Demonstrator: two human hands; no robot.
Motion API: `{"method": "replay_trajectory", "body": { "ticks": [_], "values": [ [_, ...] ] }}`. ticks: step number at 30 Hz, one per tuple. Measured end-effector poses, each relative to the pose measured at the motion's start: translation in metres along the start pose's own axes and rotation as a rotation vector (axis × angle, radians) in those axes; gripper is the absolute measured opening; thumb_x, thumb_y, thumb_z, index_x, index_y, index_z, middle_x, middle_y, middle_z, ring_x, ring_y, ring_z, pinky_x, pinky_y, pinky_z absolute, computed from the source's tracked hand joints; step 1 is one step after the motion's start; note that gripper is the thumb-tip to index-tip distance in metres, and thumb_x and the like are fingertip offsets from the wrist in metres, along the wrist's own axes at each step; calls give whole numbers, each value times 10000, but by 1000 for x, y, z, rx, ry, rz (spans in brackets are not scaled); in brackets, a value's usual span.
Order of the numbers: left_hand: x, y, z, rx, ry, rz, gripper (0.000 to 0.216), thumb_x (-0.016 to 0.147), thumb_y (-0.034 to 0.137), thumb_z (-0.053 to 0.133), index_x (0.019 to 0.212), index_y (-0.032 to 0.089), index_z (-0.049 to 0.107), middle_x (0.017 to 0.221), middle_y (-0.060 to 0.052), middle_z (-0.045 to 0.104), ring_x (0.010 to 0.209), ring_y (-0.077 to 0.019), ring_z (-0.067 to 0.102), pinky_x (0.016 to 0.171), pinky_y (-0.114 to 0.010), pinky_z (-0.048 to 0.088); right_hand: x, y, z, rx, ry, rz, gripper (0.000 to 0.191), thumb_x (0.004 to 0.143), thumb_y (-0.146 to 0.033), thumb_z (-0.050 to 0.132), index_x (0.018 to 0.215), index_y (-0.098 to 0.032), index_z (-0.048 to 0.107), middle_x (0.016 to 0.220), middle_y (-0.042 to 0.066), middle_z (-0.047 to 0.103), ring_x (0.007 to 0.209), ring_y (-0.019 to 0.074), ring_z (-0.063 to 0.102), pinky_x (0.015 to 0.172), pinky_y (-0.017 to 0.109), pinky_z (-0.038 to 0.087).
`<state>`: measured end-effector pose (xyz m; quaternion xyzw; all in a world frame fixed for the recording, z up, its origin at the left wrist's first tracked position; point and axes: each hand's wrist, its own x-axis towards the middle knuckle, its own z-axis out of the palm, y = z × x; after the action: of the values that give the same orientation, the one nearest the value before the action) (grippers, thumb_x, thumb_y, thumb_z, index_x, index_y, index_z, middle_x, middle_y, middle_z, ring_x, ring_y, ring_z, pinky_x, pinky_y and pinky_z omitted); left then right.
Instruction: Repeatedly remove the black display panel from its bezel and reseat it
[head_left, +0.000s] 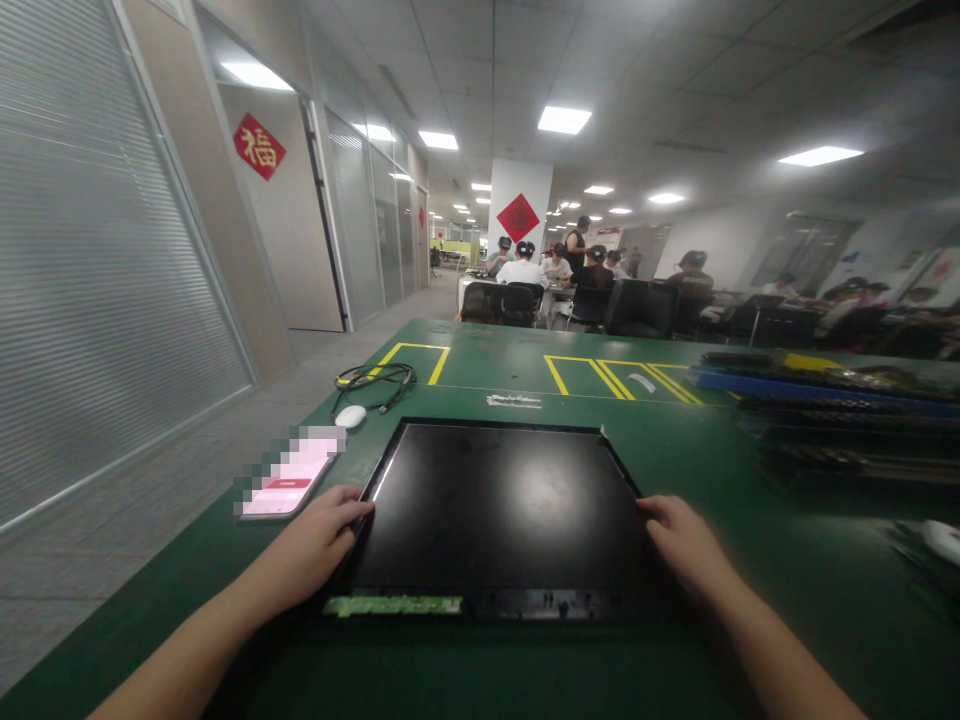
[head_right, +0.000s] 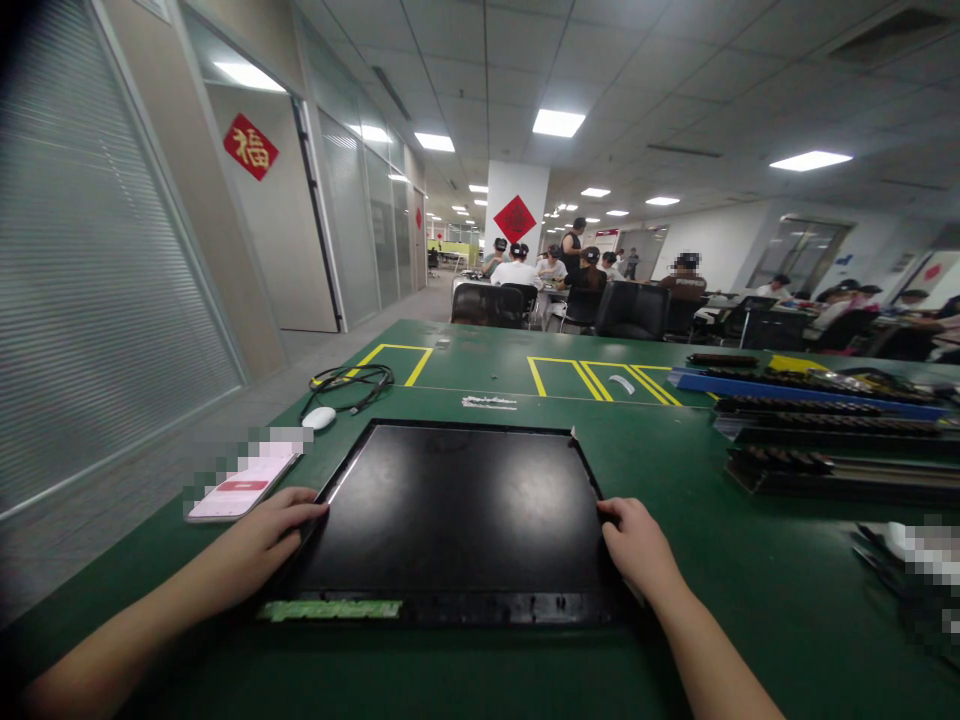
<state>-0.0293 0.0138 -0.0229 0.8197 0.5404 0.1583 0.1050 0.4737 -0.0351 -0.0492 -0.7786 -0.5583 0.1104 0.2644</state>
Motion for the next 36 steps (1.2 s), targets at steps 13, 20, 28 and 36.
{"method": "replay_trajectory", "body": {
  "ticks": [13, 20, 28, 36],
  "values": [
    [-2, 5, -2, -30, 47, -8, 419, 821, 239, 459, 1115, 158, 746, 1247, -155, 669, 1147, -310, 636, 1028, -463, 487, 1, 1, 0, 38, 12, 6, 365, 740, -146, 486, 992, -184, 747, 1101, 90, 710, 1032, 222, 667, 919, 331, 500],
    [-2, 7, -3, -39, 63, 5, 411, 832, 266, 456, 1107, 176, 748, 1234, -141, 682, 1123, -309, 650, 1006, -456, 505, 8, 15, 8, 158, 27, 45, 375, 722, -161, 472, 977, -188, 746, 1073, 79, 731, 969, 201, 691, 861, 308, 526],
    [-1, 0, 4, -45, 69, 1, 423, 837, 254, 445, 1135, 174, 734, 1231, -129, 681, 1129, -288, 642, 1022, -431, 486, 9, 11, 4, 227, 5, 88, 365, 700, -147, 473, 934, -196, 749, 1030, 75, 752, 927, 208, 711, 838, 310, 536],
    [-2, 5, -1, -45, 70, -7, 418, 834, 275, 450, 1122, 171, 734, 1237, -142, 684, 1128, -303, 647, 1011, -452, 492, 7, 6, 0, 246, -23, 106, 375, 680, -145, 462, 919, -204, 746, 930, 60, 763, 834, 204, 716, 780, 303, 538]
  ]
}}
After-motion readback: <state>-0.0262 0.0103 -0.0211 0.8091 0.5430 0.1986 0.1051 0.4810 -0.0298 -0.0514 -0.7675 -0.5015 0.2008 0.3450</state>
